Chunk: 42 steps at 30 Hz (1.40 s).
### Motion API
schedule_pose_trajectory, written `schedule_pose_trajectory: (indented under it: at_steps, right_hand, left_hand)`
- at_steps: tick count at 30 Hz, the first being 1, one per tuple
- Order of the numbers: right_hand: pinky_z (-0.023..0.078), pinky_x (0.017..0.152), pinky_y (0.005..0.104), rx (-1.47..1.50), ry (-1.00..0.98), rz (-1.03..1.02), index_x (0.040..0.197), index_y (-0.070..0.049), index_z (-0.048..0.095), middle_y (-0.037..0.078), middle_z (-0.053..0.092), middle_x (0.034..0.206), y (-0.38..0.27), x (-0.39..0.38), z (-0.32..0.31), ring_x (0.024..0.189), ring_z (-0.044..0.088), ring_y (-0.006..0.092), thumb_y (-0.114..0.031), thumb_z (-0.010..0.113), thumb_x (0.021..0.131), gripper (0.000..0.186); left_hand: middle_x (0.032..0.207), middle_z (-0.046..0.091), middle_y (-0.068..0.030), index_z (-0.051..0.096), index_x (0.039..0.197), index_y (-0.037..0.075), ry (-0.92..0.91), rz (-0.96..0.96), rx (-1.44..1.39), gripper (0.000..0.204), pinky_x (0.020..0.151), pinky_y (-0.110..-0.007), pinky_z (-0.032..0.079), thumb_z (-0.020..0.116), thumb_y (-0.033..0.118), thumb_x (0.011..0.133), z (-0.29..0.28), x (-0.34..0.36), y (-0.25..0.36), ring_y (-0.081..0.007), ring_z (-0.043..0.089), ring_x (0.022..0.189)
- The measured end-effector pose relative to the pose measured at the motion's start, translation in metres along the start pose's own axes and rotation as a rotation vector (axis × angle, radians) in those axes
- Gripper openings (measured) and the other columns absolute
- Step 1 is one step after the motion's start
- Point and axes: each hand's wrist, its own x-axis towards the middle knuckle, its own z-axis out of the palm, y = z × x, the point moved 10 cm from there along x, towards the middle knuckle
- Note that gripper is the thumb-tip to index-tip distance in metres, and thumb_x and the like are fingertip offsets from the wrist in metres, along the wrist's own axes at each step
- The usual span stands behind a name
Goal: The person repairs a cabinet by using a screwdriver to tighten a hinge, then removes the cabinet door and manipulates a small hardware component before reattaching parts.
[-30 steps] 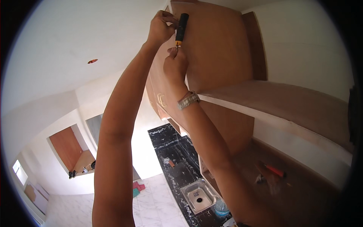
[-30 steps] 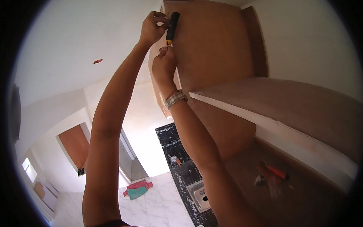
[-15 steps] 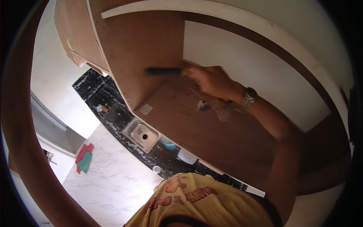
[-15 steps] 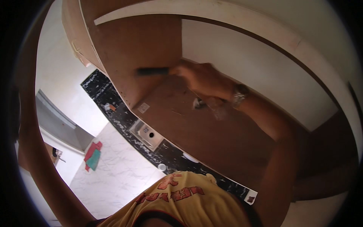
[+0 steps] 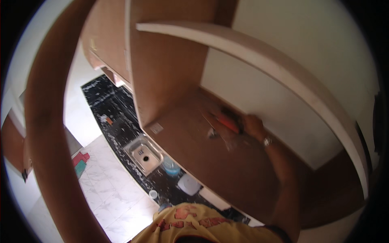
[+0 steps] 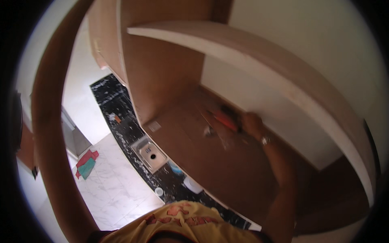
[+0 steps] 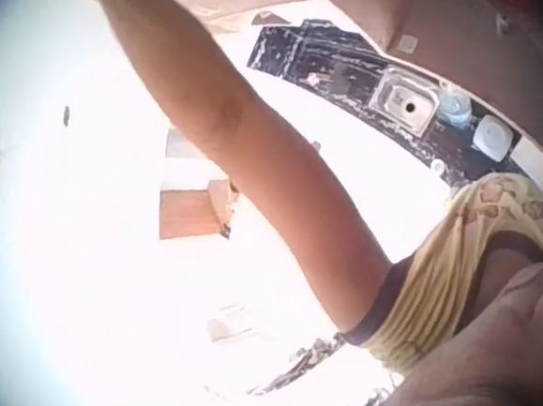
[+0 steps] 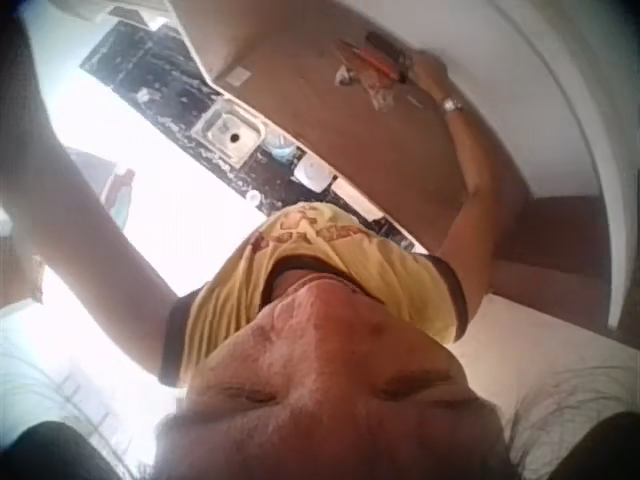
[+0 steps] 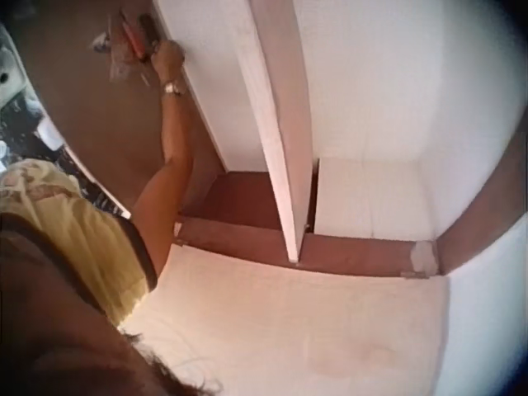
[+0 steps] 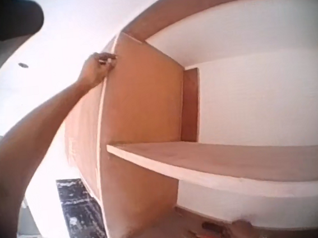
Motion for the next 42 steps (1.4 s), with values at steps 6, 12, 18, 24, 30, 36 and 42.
schedule_pose_trajectory:
  at_steps: [6, 12, 18, 24, 30, 36, 42]
  right_hand:
    - [0.054, 0.085, 0.0524, 0.227, -0.065, -0.169, 0.106, 0.001, 0.070, 0.025, 0.071, 0.094, -0.049, -0.010, -0.005, 0.094, 0.069, 0.0424, -0.031, 0.065, 0.096, 0.034]
    - [0.055, 0.082, 0.0510, 0.170, -0.053, -0.161, 0.115, 0.000, 0.066, 0.025, 0.069, 0.094, -0.064, 0.009, -0.011, 0.093, 0.069, 0.0423, -0.030, 0.063, 0.097, 0.035]
    - [0.049, 0.068, 0.0504, 0.589, 0.338, -0.610, 0.105, 0.003, 0.059, 0.024, 0.063, 0.089, -0.182, -0.035, -0.186, 0.074, 0.062, 0.0418, -0.019, 0.057, 0.103, 0.023]
    - [0.048, 0.061, 0.0441, 1.326, 0.485, -0.781, 0.101, 0.002, 0.053, 0.018, 0.061, 0.075, -0.343, 0.015, -0.287, 0.065, 0.064, 0.0321, -0.019, 0.054, 0.105, 0.022]
    - [0.050, 0.055, 0.0393, 2.017, 0.908, -0.748, 0.112, 0.005, 0.044, 0.021, 0.063, 0.085, -0.394, 0.091, -0.407, 0.058, 0.062, 0.0245, -0.018, 0.049, 0.106, 0.025]
    - [0.054, 0.050, 0.0315, 2.415, 0.739, -0.630, 0.118, 0.005, 0.045, 0.016, 0.068, 0.088, -0.386, 0.138, -0.464, 0.058, 0.065, 0.0189, -0.021, 0.047, 0.107, 0.029]
    - [0.058, 0.048, 0.0289, 2.195, 0.780, -0.713, 0.122, 0.006, 0.046, 0.015, 0.070, 0.086, -0.384, 0.151, -0.494, 0.055, 0.068, 0.0182, -0.029, 0.051, 0.106, 0.039]
  left_hand:
    - [0.101, 0.072, -0.0224, 0.076, 0.118, 0.009, 0.054, 0.080, -0.100, 0.031, 0.080, -0.045, 0.056, 0.067, 0.027, 0.094, 0.014, -0.015, 0.020, -0.0330, 0.069, 0.087]
    - [0.105, 0.069, -0.0243, 0.071, 0.129, 0.011, -0.093, 0.155, -0.066, 0.037, 0.082, -0.041, 0.059, 0.065, 0.018, 0.093, 0.002, -0.008, 0.022, -0.0345, 0.070, 0.090]
    - [0.122, 0.069, -0.0226, 0.070, 0.131, 0.009, -0.372, -0.134, -0.203, 0.039, 0.085, -0.038, 0.058, 0.065, 0.014, 0.093, 0.028, -0.002, 0.035, -0.0314, 0.073, 0.091]
    - [0.148, 0.054, -0.0195, 0.045, 0.153, 0.006, -0.435, -0.438, -0.412, 0.053, 0.109, -0.052, 0.047, 0.055, 0.028, 0.106, -0.021, -0.035, -0.023, -0.0357, 0.051, 0.137]
    - [0.147, 0.055, -0.0172, 0.045, 0.152, 0.002, -0.515, -0.511, -0.471, 0.076, 0.115, -0.048, 0.040, 0.035, 0.062, 0.106, -0.036, -0.043, -0.006, -0.0305, 0.050, 0.138]
    - [0.142, 0.057, -0.0208, 0.047, 0.149, -0.002, -0.566, -0.422, -0.250, 0.073, 0.109, -0.044, 0.046, 0.046, 0.056, 0.104, -0.032, -0.035, 0.037, -0.0325, 0.053, 0.134]
    - [0.092, 0.071, -0.0116, 0.063, 0.132, -0.005, -0.583, -0.439, -0.074, 0.062, 0.070, -0.035, 0.057, 0.069, 0.044, 0.095, -0.006, -0.024, 0.040, -0.0190, 0.069, 0.080]
